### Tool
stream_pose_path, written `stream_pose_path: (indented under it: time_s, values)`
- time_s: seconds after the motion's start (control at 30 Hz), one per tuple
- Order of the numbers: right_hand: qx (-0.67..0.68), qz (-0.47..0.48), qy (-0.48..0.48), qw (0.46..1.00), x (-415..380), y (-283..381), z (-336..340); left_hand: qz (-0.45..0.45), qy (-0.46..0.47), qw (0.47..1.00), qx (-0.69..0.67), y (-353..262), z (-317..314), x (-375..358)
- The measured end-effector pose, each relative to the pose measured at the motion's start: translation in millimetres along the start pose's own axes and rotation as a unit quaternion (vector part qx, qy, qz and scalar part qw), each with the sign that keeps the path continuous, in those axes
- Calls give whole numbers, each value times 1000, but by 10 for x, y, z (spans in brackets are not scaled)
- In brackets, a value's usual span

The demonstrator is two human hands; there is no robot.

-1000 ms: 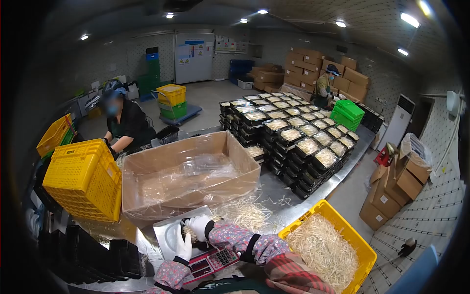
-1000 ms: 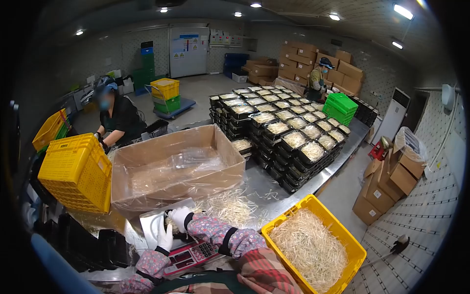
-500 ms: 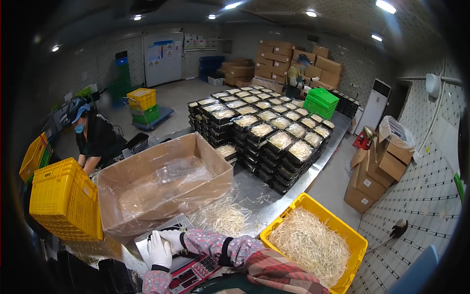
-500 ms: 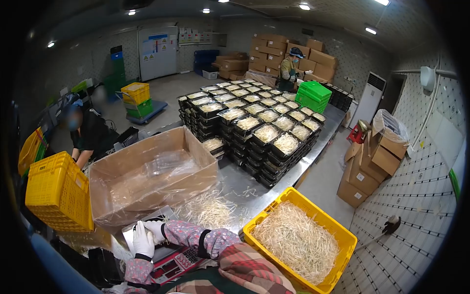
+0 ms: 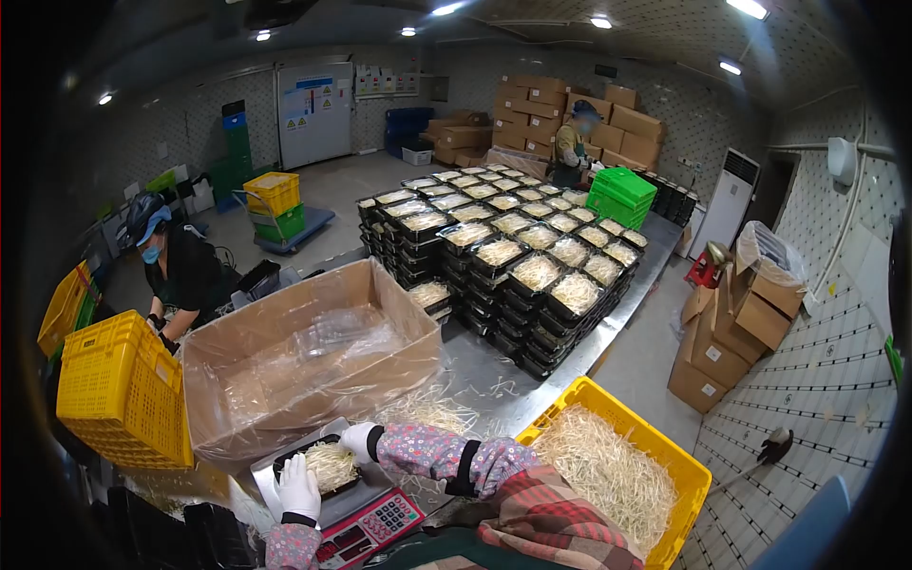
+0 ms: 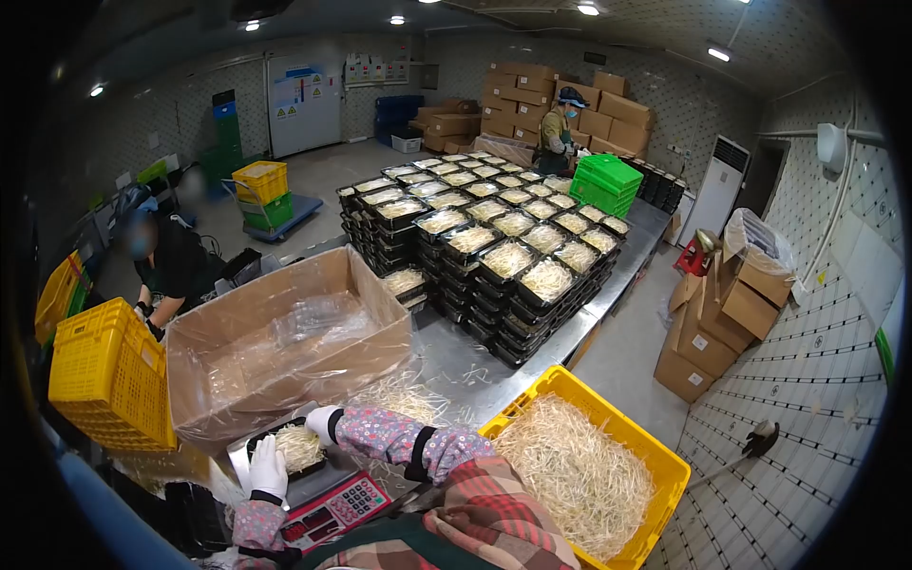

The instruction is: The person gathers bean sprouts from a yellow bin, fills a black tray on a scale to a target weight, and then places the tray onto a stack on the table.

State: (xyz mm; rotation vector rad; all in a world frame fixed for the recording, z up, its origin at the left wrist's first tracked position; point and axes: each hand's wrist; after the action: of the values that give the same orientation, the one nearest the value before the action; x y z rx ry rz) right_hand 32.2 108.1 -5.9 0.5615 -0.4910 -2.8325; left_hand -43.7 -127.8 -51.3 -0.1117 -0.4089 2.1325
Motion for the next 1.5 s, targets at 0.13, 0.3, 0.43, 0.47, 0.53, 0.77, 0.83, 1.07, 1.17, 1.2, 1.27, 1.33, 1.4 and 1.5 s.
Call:
stream_pose_path:
  time_s: [0.13,0.3,0.43,0.47,0.53,0.77,0.83,1.07,1.17,1.2,1.27,1.33,1.4,1.5]
  values:
    - [-37,-88,-79,992,157,85,-246,10,-1,1000,3,-22,-15,18]
    - [64,-29,-195,978,-15,-153,-160,8,-12,1000,-17,-17,-39,-5]
    - [90,-44,-237,966,-464,-497,310,-3,-11,999,-45,-150,145,-7]
    - [153,-36,-269,950,-567,-593,347,-5,-25,997,-69,-149,180,-30]
    - [262,-38,-261,928,-731,-743,405,-3,-64,996,-68,-206,342,-85]
    - [21,-208,-127,970,-785,-1305,-361,24,-210,956,-201,176,761,-346]
    - [82,-195,-127,969,-800,-1559,-485,57,-234,957,-164,363,860,-453]
    - [331,-12,-284,900,-572,-893,321,88,-300,842,-439,647,1015,-555]
    - [399,87,-308,859,-386,-158,611,85,-280,832,-472,614,940,-494]
    - [379,123,-312,863,-258,-43,581,78,-268,841,-464,593,892,-467]
    - [300,172,-304,888,-20,138,444,88,-242,863,-435,569,811,-412]
    - [162,155,-239,945,185,201,206,98,-260,888,-366,610,639,-373]
    - [46,124,-159,978,246,163,71,83,-249,915,-306,613,582,-375]
    - [149,96,-106,978,91,78,162,54,-193,898,-391,613,516,-484]
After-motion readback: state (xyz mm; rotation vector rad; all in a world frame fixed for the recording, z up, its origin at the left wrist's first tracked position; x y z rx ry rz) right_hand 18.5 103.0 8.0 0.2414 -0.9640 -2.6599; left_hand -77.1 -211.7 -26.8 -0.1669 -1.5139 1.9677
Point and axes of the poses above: each hand's wrist, its own x-axis towards the middle knuckle, its own z-axis out of the back of the hand, y = z × x, and after that the axes turned 13 degrees about y, right-handed
